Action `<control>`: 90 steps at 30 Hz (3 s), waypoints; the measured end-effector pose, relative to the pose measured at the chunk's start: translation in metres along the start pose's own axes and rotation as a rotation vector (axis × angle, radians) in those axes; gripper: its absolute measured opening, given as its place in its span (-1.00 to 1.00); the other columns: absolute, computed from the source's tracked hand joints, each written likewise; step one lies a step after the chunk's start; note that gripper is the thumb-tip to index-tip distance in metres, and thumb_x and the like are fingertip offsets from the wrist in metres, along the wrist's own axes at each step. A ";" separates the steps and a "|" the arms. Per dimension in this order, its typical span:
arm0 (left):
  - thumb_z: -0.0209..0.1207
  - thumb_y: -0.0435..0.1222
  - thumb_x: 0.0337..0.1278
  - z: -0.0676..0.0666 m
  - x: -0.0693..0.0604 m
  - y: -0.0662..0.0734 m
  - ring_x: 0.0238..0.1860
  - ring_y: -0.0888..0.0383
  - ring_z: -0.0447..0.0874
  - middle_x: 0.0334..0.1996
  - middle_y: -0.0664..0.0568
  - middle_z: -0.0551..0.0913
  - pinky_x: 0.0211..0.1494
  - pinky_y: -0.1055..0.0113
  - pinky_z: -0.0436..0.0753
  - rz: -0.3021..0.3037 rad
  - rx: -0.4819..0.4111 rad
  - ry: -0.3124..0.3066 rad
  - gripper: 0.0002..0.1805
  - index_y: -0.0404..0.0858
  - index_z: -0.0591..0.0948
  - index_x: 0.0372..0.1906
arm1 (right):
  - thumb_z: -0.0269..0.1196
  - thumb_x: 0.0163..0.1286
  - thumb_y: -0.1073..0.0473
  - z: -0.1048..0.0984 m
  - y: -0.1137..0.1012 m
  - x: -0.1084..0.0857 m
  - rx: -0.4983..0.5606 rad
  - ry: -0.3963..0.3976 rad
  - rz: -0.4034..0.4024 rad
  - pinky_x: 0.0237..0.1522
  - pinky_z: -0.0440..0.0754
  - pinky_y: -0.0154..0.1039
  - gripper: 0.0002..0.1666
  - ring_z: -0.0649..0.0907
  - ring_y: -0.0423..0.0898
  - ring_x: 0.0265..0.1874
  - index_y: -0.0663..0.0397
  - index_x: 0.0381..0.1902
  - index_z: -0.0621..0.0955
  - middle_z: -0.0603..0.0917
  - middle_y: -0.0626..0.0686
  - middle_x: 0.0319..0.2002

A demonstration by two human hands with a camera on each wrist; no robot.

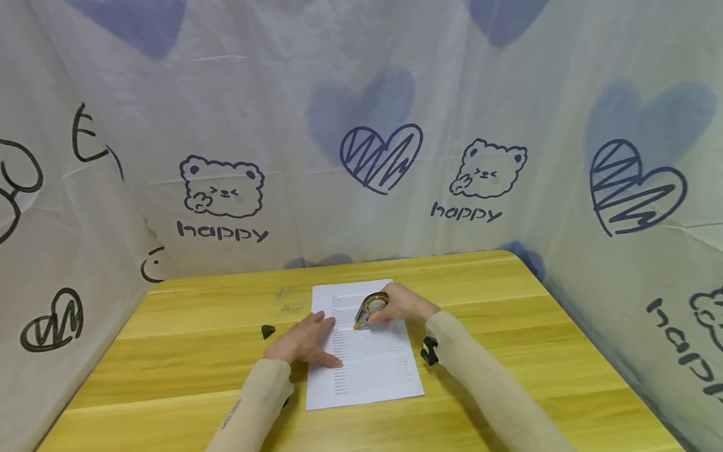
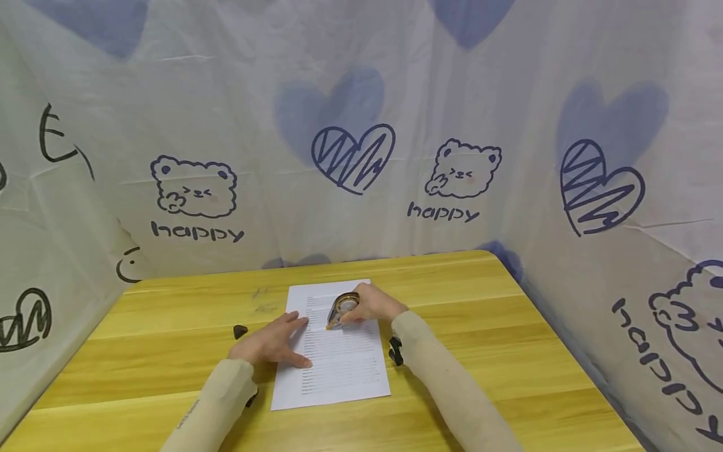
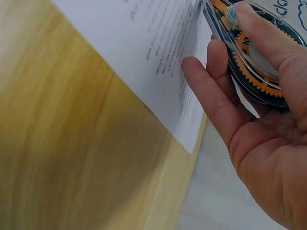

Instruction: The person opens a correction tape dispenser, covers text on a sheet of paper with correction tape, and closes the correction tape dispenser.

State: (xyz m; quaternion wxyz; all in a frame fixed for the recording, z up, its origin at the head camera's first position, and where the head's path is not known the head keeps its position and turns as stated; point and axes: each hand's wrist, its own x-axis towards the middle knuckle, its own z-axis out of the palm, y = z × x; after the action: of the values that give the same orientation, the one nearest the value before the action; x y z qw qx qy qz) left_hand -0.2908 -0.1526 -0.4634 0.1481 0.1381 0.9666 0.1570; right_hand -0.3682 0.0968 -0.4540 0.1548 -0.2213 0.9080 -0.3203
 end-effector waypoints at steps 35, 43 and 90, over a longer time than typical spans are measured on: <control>0.48 0.16 -0.21 -0.002 0.000 0.004 0.55 -0.16 0.02 0.55 -0.15 0.08 0.53 -0.11 0.15 -0.015 0.008 -0.024 0.12 -0.16 0.26 0.49 | 0.51 0.09 -0.05 -0.018 0.019 -0.016 -0.016 0.018 0.087 -0.56 0.36 -0.36 -0.57 0.40 -0.18 -0.58 0.12 -0.32 0.59 0.58 -0.02 -0.50; 0.48 0.15 -0.21 0.002 -0.003 0.006 0.55 -0.15 0.01 0.55 -0.15 0.07 0.53 -0.11 0.15 -0.021 -0.006 -0.025 0.12 -0.17 0.26 0.49 | 0.51 0.10 0.01 -0.017 0.023 -0.020 0.025 0.006 0.079 -0.60 0.31 -0.38 -0.65 0.37 -0.20 -0.63 0.11 -0.39 0.61 0.55 -0.06 -0.57; 0.46 0.14 -0.17 -0.016 0.000 -0.003 0.56 -0.15 -0.06 0.57 -0.13 0.00 0.55 -0.14 0.08 -0.035 -0.010 -0.024 0.13 -0.14 0.21 0.52 | 0.52 0.08 -0.01 -0.031 0.021 -0.012 -0.017 0.019 0.056 -0.58 0.37 -0.37 -0.64 0.40 -0.20 -0.62 0.13 -0.39 0.65 0.59 -0.06 -0.57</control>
State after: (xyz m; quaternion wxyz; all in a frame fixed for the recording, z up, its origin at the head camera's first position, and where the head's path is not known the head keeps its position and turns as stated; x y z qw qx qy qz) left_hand -0.2970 -0.1593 -0.4497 0.1633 0.1223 0.9662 0.1577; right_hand -0.3773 0.1331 -0.4429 0.1530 -0.1940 0.9179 -0.3105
